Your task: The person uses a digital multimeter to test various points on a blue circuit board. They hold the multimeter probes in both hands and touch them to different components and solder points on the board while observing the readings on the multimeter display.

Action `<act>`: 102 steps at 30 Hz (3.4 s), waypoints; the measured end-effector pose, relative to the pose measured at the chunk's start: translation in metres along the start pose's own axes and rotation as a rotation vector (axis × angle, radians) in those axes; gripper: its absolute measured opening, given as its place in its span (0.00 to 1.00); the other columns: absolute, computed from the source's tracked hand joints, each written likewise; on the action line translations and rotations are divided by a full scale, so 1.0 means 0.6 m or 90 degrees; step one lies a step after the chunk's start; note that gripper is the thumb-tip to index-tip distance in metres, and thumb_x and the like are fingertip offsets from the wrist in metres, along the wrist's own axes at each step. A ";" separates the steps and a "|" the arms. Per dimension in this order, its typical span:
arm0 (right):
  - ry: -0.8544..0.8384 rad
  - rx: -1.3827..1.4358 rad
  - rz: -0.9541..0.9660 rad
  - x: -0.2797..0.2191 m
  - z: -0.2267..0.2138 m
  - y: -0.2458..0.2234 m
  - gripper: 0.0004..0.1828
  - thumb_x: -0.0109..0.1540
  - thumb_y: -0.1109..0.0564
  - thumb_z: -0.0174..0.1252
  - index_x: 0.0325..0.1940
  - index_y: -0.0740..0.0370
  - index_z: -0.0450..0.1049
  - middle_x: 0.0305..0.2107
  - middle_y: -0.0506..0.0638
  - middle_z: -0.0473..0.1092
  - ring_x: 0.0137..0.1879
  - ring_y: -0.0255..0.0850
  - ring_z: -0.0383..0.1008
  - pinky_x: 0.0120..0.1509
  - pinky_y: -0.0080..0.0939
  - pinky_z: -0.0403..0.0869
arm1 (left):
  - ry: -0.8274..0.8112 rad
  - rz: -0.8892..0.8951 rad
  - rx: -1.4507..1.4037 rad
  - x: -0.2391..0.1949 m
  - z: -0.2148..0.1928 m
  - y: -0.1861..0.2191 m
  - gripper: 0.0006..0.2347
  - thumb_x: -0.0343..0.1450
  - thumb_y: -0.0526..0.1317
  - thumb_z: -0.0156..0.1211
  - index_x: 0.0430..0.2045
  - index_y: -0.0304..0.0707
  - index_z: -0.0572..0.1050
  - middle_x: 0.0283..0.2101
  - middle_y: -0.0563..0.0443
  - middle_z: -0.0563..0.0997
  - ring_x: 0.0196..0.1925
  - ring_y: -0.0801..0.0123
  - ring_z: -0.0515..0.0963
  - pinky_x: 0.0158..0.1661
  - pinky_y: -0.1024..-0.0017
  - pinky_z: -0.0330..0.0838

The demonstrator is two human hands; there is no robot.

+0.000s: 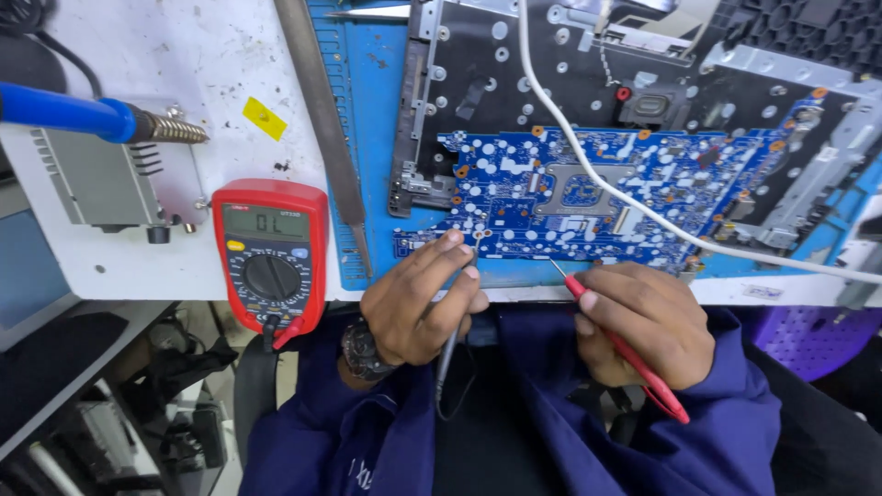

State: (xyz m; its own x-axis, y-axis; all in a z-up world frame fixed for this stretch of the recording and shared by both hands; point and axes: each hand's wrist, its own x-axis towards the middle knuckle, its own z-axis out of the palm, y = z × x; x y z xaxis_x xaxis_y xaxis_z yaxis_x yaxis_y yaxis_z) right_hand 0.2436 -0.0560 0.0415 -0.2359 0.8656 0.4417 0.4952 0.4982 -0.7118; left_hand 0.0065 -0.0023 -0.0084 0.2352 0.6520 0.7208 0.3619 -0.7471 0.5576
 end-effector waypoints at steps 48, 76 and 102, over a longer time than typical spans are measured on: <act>0.275 -0.113 0.203 -0.089 -0.055 0.050 0.06 0.69 0.66 0.61 0.44 0.75 0.74 0.38 0.70 0.75 0.43 0.59 0.81 0.52 0.51 0.80 | -0.060 0.036 0.056 0.003 -0.009 0.002 0.06 0.78 0.33 0.52 0.38 0.28 0.77 0.41 0.35 0.82 0.43 0.44 0.89 0.40 0.60 0.89; 0.305 -0.012 0.064 -0.067 -0.062 0.081 0.07 0.64 0.67 0.66 0.39 0.76 0.76 0.30 0.64 0.76 0.37 0.55 0.81 0.42 0.48 0.77 | 0.092 0.060 0.071 0.002 0.019 -0.009 0.10 0.77 0.41 0.58 0.33 0.36 0.83 0.36 0.45 0.87 0.41 0.52 0.89 0.39 0.66 0.84; 0.421 0.031 0.249 0.006 -0.045 0.073 0.04 0.69 0.71 0.57 0.44 0.79 0.69 0.33 0.70 0.75 0.19 0.44 0.74 0.20 0.37 0.74 | 0.067 0.050 0.107 0.006 0.009 -0.001 0.09 0.77 0.41 0.56 0.35 0.39 0.82 0.38 0.49 0.86 0.43 0.58 0.88 0.41 0.70 0.83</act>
State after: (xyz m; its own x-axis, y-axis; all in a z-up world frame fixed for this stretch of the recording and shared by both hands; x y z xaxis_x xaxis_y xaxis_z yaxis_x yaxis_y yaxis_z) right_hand 0.2872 -0.0325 0.0266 0.5057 0.7765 0.3759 0.3979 0.1766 -0.9002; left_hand 0.0118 0.0012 -0.0084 0.1760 0.5694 0.8030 0.4941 -0.7566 0.4283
